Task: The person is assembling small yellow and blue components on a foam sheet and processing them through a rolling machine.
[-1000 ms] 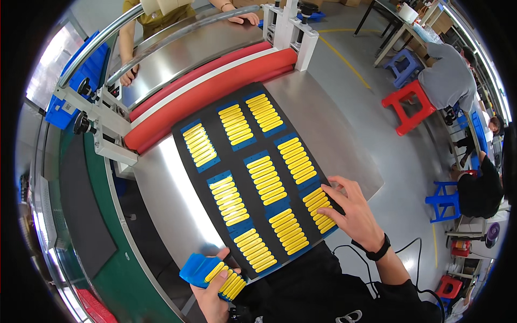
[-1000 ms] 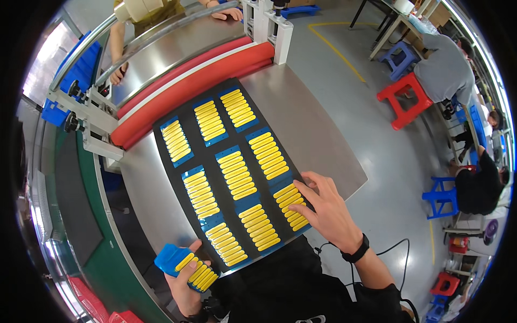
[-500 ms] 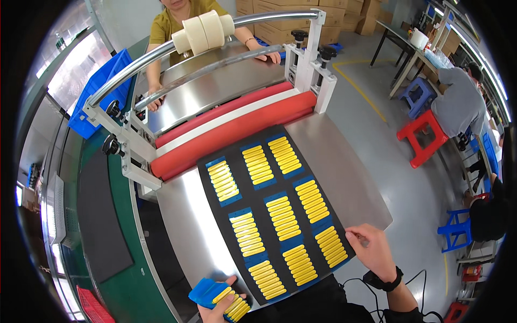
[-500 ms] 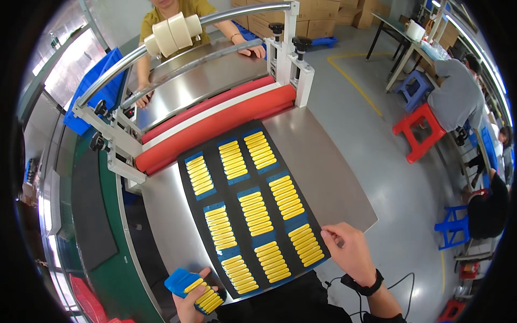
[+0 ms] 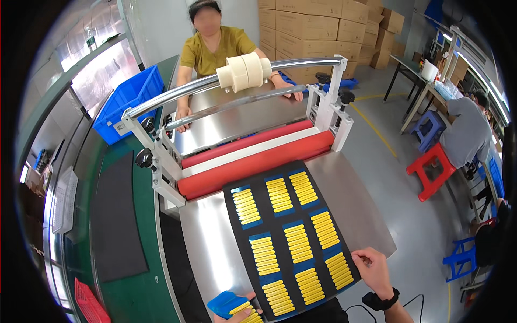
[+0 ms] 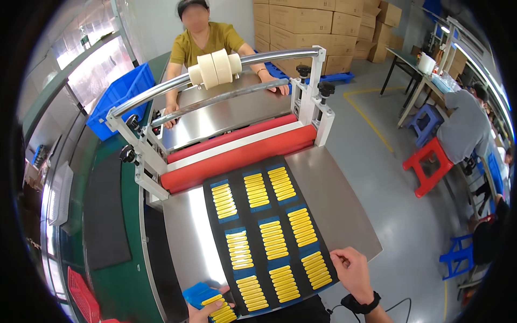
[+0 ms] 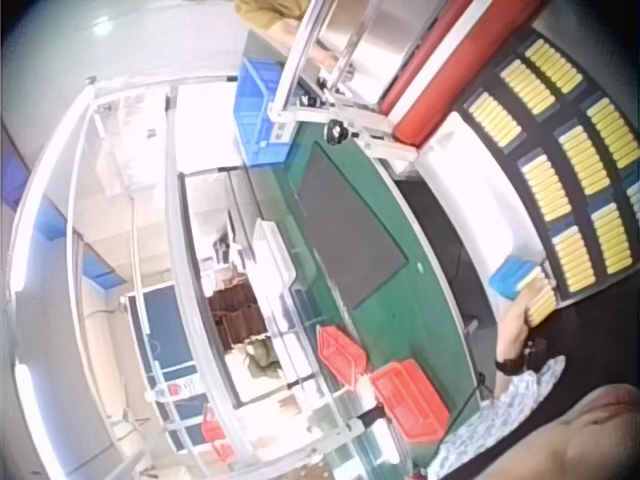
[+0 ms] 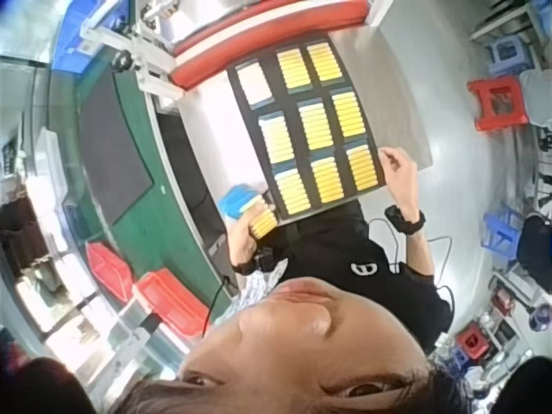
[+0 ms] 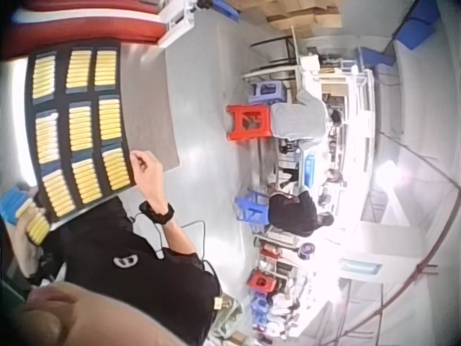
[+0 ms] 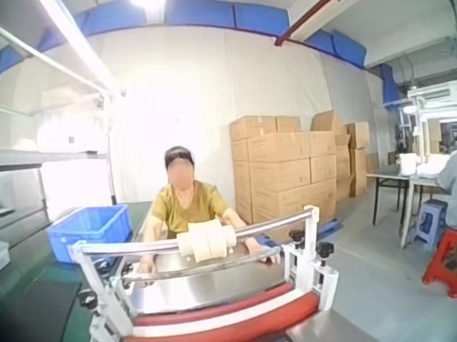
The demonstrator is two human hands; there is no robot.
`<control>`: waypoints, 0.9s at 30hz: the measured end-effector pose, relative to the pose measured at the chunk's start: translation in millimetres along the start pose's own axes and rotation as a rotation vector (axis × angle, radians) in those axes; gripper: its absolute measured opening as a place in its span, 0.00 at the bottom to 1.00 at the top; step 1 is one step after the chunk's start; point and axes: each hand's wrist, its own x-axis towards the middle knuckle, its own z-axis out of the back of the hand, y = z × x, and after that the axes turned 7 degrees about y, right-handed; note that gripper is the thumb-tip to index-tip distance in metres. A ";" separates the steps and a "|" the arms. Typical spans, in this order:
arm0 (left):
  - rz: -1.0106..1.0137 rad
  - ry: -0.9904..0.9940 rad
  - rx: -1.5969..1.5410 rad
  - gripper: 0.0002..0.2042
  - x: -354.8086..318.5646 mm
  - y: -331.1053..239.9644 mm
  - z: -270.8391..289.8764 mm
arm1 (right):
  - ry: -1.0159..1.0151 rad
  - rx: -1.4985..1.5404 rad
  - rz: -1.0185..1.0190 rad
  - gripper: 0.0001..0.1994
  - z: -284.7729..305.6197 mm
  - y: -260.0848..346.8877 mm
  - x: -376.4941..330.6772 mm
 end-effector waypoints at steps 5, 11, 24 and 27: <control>0.025 0.009 -0.012 0.13 6.5 4.3 11.9 | 0.005 -0.010 0.026 0.04 -2.6 5.9 6.4; 0.062 0.072 -0.057 0.12 22.0 18.4 41.0 | -0.034 0.106 -0.006 0.04 -9.3 -4.0 4.0; -0.013 0.058 -0.042 0.11 -2.6 -11.8 9.9 | -0.036 0.012 0.008 0.05 -17.7 5.6 0.9; -0.032 0.084 -0.052 0.11 -6.8 -14.1 8.1 | -0.029 0.041 -0.003 0.05 -17.7 6.4 -0.6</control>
